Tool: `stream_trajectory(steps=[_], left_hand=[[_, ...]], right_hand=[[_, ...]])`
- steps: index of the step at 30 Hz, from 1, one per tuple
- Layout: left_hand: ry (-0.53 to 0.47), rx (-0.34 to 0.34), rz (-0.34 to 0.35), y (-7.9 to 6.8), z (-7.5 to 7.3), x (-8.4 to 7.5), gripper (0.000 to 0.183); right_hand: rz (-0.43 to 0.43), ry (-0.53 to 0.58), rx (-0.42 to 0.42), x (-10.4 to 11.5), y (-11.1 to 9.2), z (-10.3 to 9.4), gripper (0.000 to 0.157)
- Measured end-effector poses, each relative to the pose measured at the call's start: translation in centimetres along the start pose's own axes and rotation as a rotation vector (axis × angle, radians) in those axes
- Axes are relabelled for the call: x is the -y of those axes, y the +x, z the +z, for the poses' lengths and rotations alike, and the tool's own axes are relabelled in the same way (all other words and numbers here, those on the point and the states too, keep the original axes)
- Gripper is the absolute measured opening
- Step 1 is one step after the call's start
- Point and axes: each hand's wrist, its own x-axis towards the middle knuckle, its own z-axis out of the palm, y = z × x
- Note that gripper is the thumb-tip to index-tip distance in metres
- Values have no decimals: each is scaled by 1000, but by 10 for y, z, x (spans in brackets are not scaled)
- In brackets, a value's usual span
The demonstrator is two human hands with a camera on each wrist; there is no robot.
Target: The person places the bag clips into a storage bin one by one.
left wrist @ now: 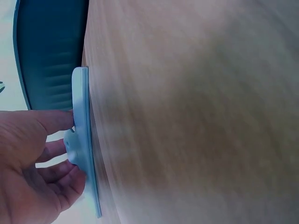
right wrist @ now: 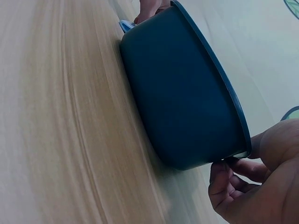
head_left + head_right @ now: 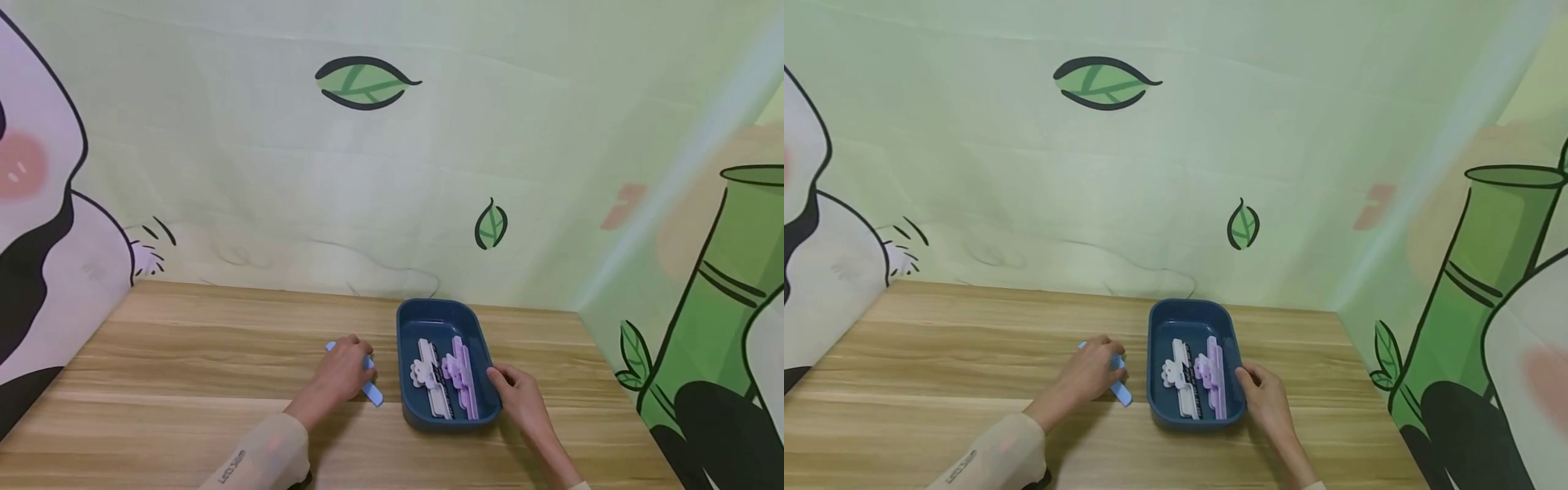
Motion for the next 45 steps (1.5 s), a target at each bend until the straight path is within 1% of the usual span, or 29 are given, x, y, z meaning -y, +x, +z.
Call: stream_trajectory(steps=[3, 5, 12, 22, 26, 29, 32, 36, 38, 45], left_hand=[[-3, 15, -19, 1, 0, -2, 28], [6, 20, -19, 1, -1, -3, 27], [52, 13, 12, 2, -1, -5, 21], [46, 3, 22, 2, -1, -6, 14], [35, -1, 40, 0, -2, -5, 15], [10, -3, 36, -1, -1, -2, 18], [-16, -28, 35, -4, -2, 0, 21], [-38, -69, 38, -8, -5, 3, 24], [-46, -78, 37, -10, -8, 3, 25], [-87, -125, 42, -17, -12, 9, 24]], right_hand=[[-5, -1, 2, 0, 0, 0, 34], [-6, -1, 2, 0, 0, 0, 34], [1, 2, 6, 1, 0, 0, 36], [4, 1, -1, 0, 0, 1, 33], [-11, -7, -4, 0, 0, 1, 32], [-11, -13, 2, -1, 0, 0, 33], [-2, -10, 12, 0, 0, 0, 34], [0, -4, 20, 0, 1, 0, 35], [3, -7, 17, 0, 1, 1, 35], [1, -7, 9, -1, 2, 1, 34]])
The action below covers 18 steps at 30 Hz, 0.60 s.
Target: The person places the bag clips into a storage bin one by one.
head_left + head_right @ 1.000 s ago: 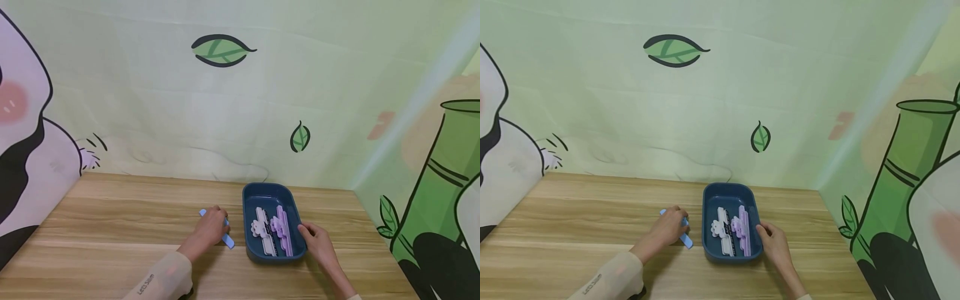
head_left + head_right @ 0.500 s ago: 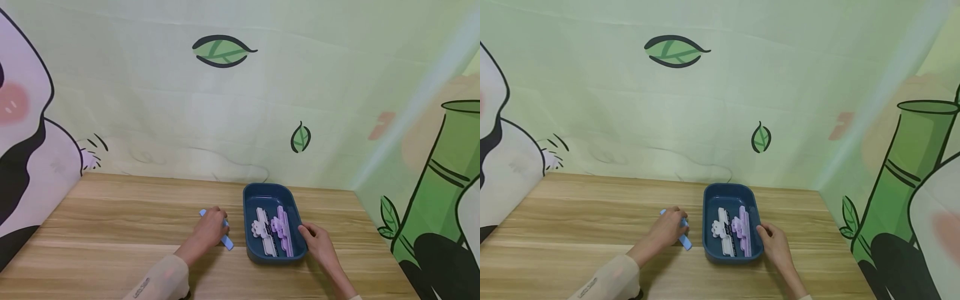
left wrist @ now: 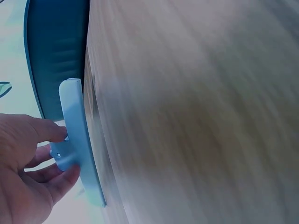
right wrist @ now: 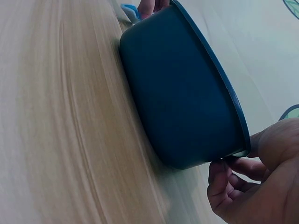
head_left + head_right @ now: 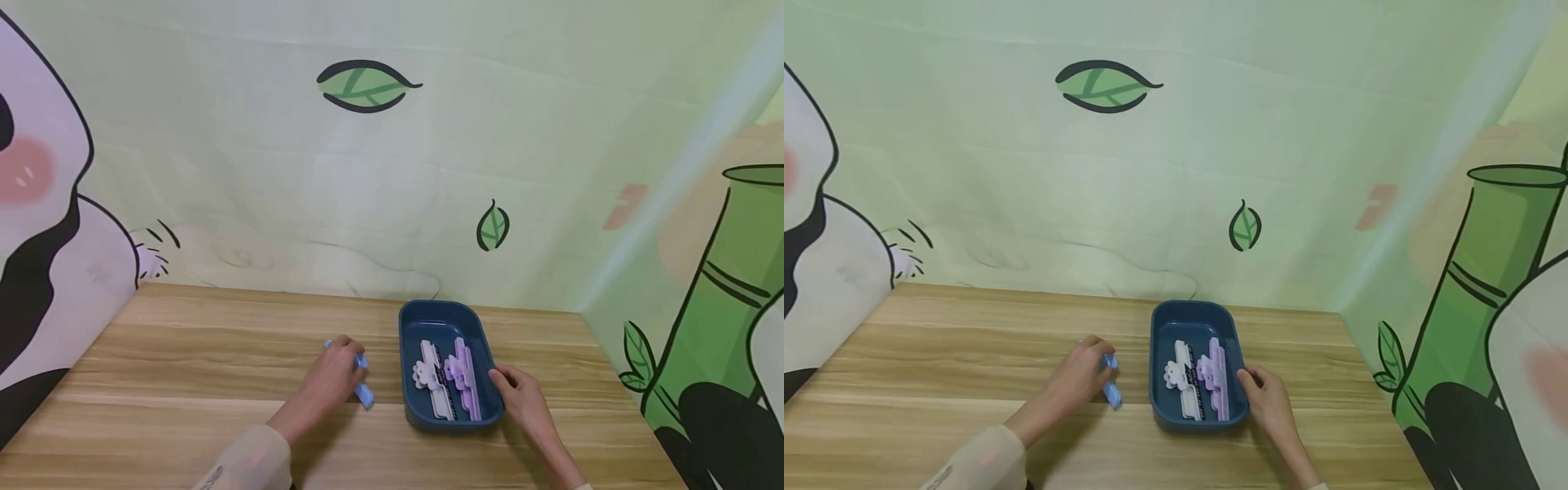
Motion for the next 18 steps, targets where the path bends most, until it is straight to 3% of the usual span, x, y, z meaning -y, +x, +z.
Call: stream_trajectory(steps=[9, 18], left_hand=[[-64, 32, -14, -5, -10, 4, 28], [-135, -13, 18, -11, -23, 7, 31]], right_hand=[[5, 2, 3, 0, 0, -1, 34], [20, 6, 7, 2, -1, -1, 35]])
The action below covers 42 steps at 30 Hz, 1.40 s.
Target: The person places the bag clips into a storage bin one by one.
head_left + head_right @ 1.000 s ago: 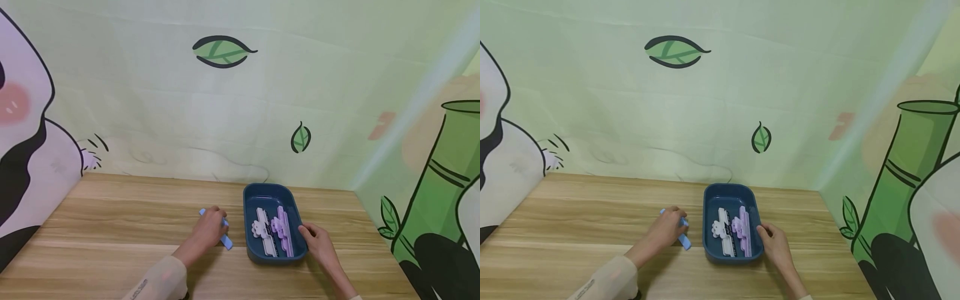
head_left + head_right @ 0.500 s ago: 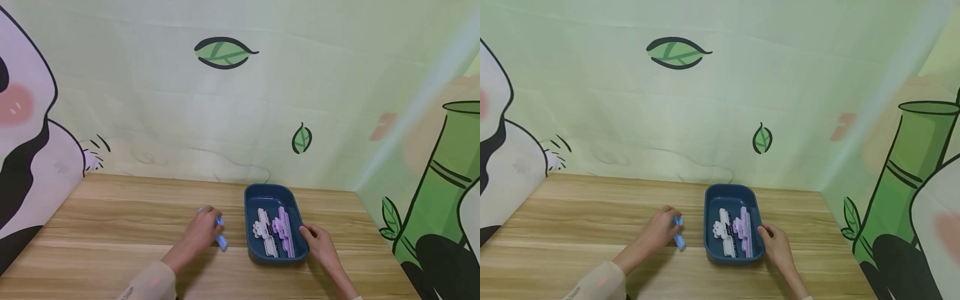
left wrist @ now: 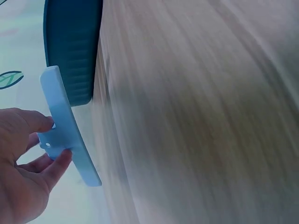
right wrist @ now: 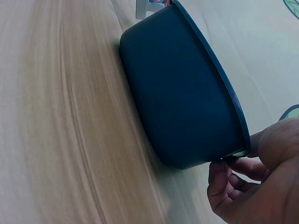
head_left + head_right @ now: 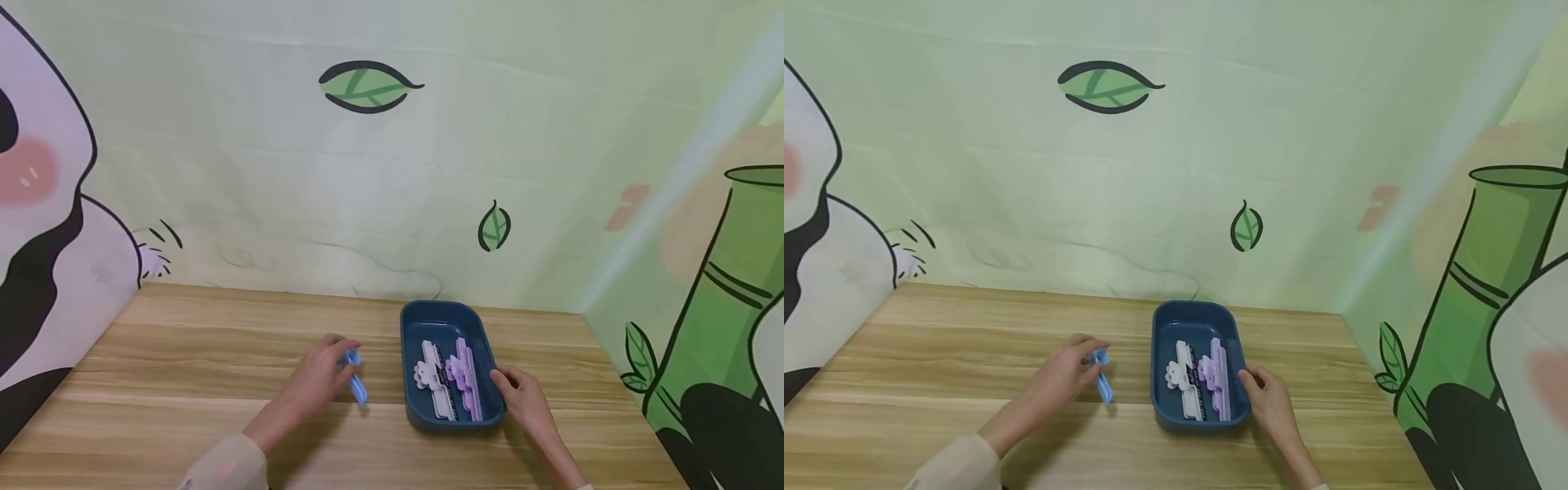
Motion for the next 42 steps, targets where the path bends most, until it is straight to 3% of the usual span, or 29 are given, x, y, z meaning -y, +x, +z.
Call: stream_trajectory(steps=[8, 20, 29, 42], left_hand=[[-39, -19, 42, -5, -12, 3, 27], [-100, -28, 42, -13, -28, 8, 26], [-237, -51, 36, -16, -39, 12, 23], [-246, -90, 64, -25, -49, 20, 26]], right_hand=[[11, -1, 4, 0, 1, 0, 36], [15, -4, 1, 0, 2, 0, 35], [2, -1, -5, 2, 1, 0, 33], [5, 0, 1, 1, 0, 0, 34]])
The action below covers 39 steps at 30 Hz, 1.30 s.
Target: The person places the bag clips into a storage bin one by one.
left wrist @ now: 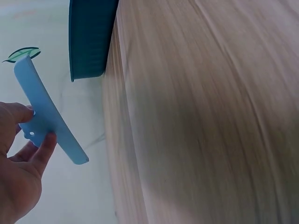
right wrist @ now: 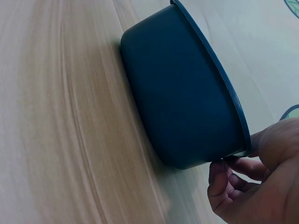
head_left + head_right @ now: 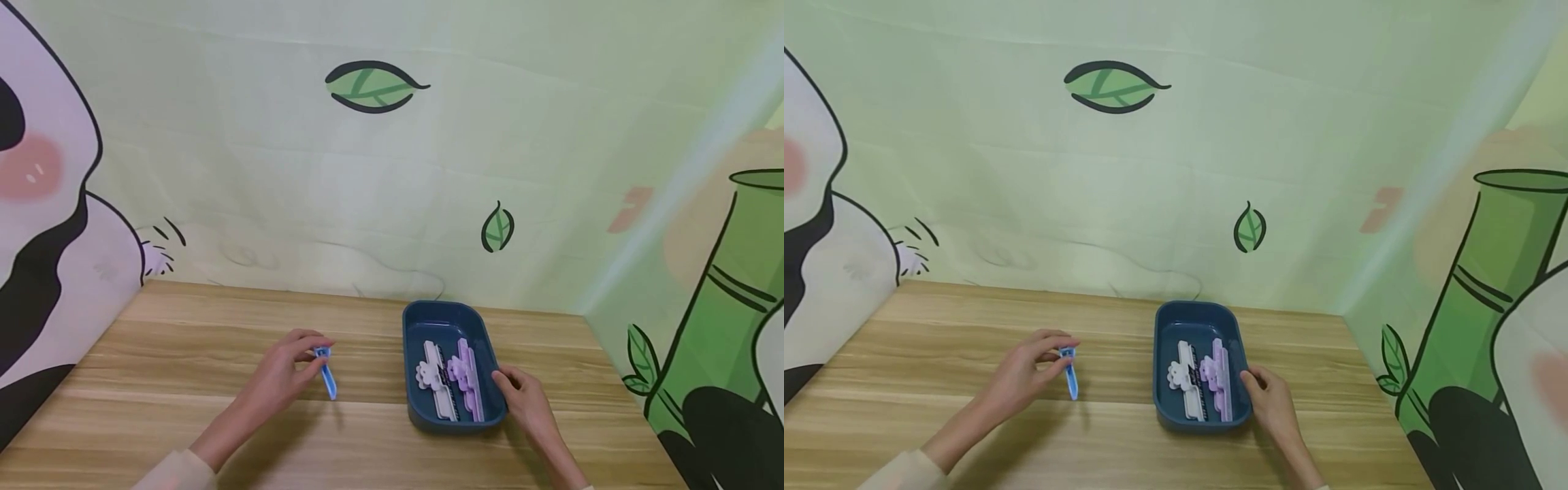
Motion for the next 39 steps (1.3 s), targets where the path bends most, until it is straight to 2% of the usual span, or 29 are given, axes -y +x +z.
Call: stream_trajectory(steps=[12, 26, 39], left_hand=[[24, -7, 94, -4, -14, 2, 31], [14, -16, 185, 2, -18, -1, 32], [10, -2, 182, 8, -14, -7, 32]], right_hand=[[8, -2, -3, -2, 0, 1, 37], [27, 3, -7, -2, 0, 1, 35], [-2, 5, -13, 0, 0, 1, 34]])
